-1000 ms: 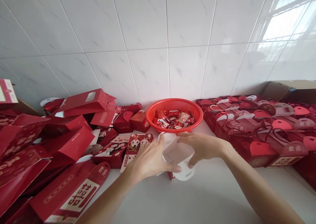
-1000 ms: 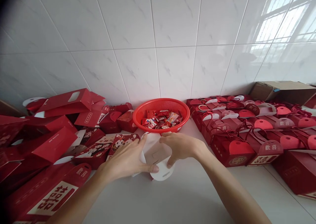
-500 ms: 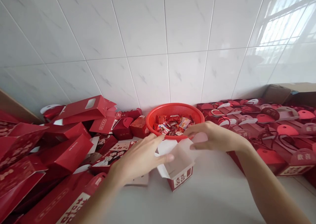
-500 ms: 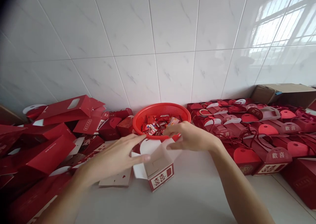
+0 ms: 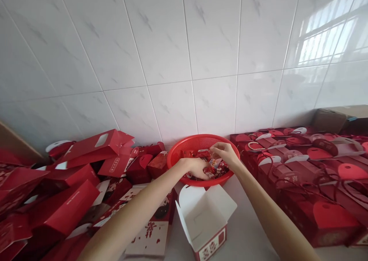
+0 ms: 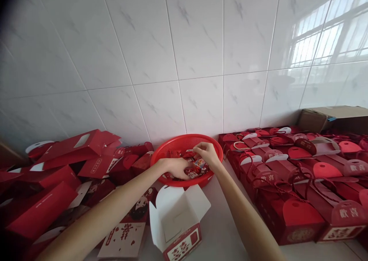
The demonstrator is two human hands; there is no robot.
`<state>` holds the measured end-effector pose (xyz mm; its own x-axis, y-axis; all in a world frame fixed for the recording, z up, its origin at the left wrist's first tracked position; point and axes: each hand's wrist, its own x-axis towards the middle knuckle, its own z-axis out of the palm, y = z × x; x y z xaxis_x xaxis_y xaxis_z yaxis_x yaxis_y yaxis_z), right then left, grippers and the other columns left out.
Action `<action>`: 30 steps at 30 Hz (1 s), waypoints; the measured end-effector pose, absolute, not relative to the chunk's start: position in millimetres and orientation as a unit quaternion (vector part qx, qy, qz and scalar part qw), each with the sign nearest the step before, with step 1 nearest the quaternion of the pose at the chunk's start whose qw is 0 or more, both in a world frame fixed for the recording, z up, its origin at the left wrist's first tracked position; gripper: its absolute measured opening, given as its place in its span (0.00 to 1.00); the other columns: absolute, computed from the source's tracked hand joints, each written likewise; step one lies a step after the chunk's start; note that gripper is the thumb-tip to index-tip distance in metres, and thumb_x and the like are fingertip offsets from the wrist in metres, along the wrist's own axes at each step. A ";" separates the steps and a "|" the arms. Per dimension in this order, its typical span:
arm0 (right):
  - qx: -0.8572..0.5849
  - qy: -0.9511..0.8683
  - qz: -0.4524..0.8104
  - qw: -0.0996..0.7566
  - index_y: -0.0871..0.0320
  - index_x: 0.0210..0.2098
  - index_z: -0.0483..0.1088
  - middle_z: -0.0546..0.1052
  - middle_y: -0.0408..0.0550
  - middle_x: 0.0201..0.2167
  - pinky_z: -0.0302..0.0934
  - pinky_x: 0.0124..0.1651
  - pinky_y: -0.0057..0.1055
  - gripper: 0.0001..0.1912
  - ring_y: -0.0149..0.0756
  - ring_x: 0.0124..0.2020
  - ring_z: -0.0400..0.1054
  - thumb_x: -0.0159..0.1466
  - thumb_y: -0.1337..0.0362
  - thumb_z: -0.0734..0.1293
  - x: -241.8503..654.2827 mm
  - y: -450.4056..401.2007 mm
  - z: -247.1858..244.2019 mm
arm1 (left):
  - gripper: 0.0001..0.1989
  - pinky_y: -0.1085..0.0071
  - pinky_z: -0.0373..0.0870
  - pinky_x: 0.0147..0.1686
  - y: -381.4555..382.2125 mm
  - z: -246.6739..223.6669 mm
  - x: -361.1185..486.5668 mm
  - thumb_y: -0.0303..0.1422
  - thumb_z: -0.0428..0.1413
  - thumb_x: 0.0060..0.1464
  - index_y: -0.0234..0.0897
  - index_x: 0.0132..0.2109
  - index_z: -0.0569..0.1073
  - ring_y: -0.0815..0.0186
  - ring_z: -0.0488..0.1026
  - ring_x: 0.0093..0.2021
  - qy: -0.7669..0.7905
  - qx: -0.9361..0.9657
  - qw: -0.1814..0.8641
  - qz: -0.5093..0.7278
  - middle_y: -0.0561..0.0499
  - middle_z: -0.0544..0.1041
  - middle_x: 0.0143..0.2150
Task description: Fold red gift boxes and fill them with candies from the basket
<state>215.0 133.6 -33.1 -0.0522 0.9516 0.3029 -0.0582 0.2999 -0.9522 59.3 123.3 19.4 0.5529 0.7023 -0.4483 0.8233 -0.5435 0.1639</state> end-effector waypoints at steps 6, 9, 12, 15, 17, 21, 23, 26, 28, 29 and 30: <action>-0.401 -0.548 0.463 0.570 0.57 0.23 0.71 0.76 0.44 0.21 0.65 0.27 0.28 0.10 0.32 0.22 0.69 0.51 0.57 0.71 218.4 135.4 -38.4 | 0.33 0.54 0.70 0.43 152.6 -21.9 75.5 0.38 0.68 0.30 0.38 0.49 0.76 0.40 0.75 0.46 0.461 0.860 0.180 -0.123 0.37 0.78 0.47; -0.401 -0.538 0.469 0.574 0.57 0.23 0.71 0.76 0.44 0.22 0.64 0.27 0.28 0.09 0.32 0.22 0.69 0.51 0.59 0.71 218.7 134.4 -36.8 | 0.27 0.55 0.69 0.46 166.6 -35.9 71.3 0.34 0.69 0.27 0.40 0.41 0.77 0.41 0.74 0.47 0.459 0.863 0.198 -0.071 0.41 0.77 0.46; -0.401 -0.525 0.478 0.579 0.57 0.22 0.71 0.77 0.46 0.24 0.64 0.26 0.28 0.09 0.32 0.22 0.69 0.51 0.58 0.71 219.5 133.8 -35.7 | 0.17 0.62 0.69 0.42 179.7 -38.2 59.2 0.32 0.69 0.28 0.41 0.31 0.74 0.50 0.75 0.41 0.455 0.855 0.245 -0.028 0.52 0.76 0.32; -0.404 -0.512 0.486 0.582 0.57 0.22 0.71 0.77 0.46 0.23 0.63 0.26 0.28 0.10 0.32 0.22 0.68 0.51 0.58 0.71 220.6 133.7 -35.9 | 0.16 0.65 0.68 0.41 187.2 -31.7 46.3 0.33 0.69 0.30 0.41 0.30 0.74 0.55 0.74 0.37 0.453 0.839 0.301 0.028 0.56 0.74 0.28; -0.406 -0.502 0.489 0.586 0.57 0.23 0.71 0.75 0.45 0.21 0.63 0.25 0.28 0.10 0.31 0.21 0.68 0.51 0.57 0.71 221.1 134.1 -36.8 | 0.17 0.65 0.68 0.43 188.4 -26.7 40.3 0.32 0.68 0.33 0.40 0.35 0.76 0.56 0.74 0.40 0.442 0.824 0.344 0.081 0.55 0.77 0.33; -0.415 -0.484 0.480 0.603 0.58 0.25 0.71 0.75 0.43 0.23 0.63 0.26 0.27 0.08 0.30 0.23 0.68 0.50 0.60 0.72 221.5 136.0 -39.9 | 0.16 0.65 0.71 0.46 187.1 -23.8 34.4 0.32 0.64 0.41 0.37 0.40 0.75 0.58 0.76 0.43 0.419 0.771 0.441 0.189 0.51 0.79 0.41; -0.421 -0.479 0.475 0.606 0.58 0.26 0.71 0.75 0.43 0.25 0.63 0.27 0.27 0.08 0.30 0.24 0.68 0.50 0.61 0.72 221.5 137.0 -41.2 | 0.15 0.64 0.73 0.45 186.3 -25.8 32.4 0.35 0.64 0.44 0.35 0.41 0.74 0.59 0.77 0.42 0.415 0.739 0.481 0.226 0.49 0.80 0.39; -0.429 -0.485 0.478 0.594 0.58 0.28 0.72 0.74 0.43 0.24 0.63 0.27 0.27 0.08 0.31 0.25 0.69 0.50 0.62 0.72 221.3 137.5 -41.6 | 0.15 0.63 0.75 0.43 184.9 -28.0 29.5 0.37 0.64 0.48 0.34 0.41 0.75 0.60 0.78 0.39 0.414 0.704 0.519 0.252 0.47 0.80 0.36; -0.432 -0.493 0.483 0.581 0.58 0.30 0.72 0.75 0.43 0.24 0.63 0.28 0.28 0.08 0.32 0.27 0.70 0.50 0.64 0.72 221.1 136.6 -40.5 | 0.16 0.63 0.75 0.41 182.8 -26.8 28.6 0.38 0.65 0.48 0.34 0.42 0.75 0.59 0.78 0.38 0.413 0.689 0.537 0.257 0.47 0.80 0.35; -0.433 -0.497 0.486 0.574 0.58 0.31 0.73 0.76 0.44 0.24 0.64 0.29 0.28 0.09 0.33 0.28 0.70 0.50 0.64 0.72 221.0 135.9 -39.9 | 0.17 0.63 0.75 0.41 181.3 -25.4 28.6 0.38 0.66 0.47 0.34 0.43 0.76 0.59 0.78 0.38 0.410 0.683 0.547 0.257 0.47 0.80 0.35; -0.434 -0.500 0.489 0.568 0.58 0.33 0.74 0.76 0.44 0.25 0.64 0.30 0.28 0.10 0.33 0.29 0.71 0.50 0.65 0.73 220.8 135.2 -39.2 | 0.19 0.63 0.75 0.41 179.4 -23.7 29.0 0.38 0.67 0.46 0.34 0.44 0.76 0.59 0.79 0.38 0.402 0.676 0.561 0.258 0.46 0.81 0.36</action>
<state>220.8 135.2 -39.2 0.0213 0.9893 0.1444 -0.1211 0.1460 -0.9819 29.0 179.4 -23.7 0.5432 0.8333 -0.1030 0.2550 -0.0469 0.9658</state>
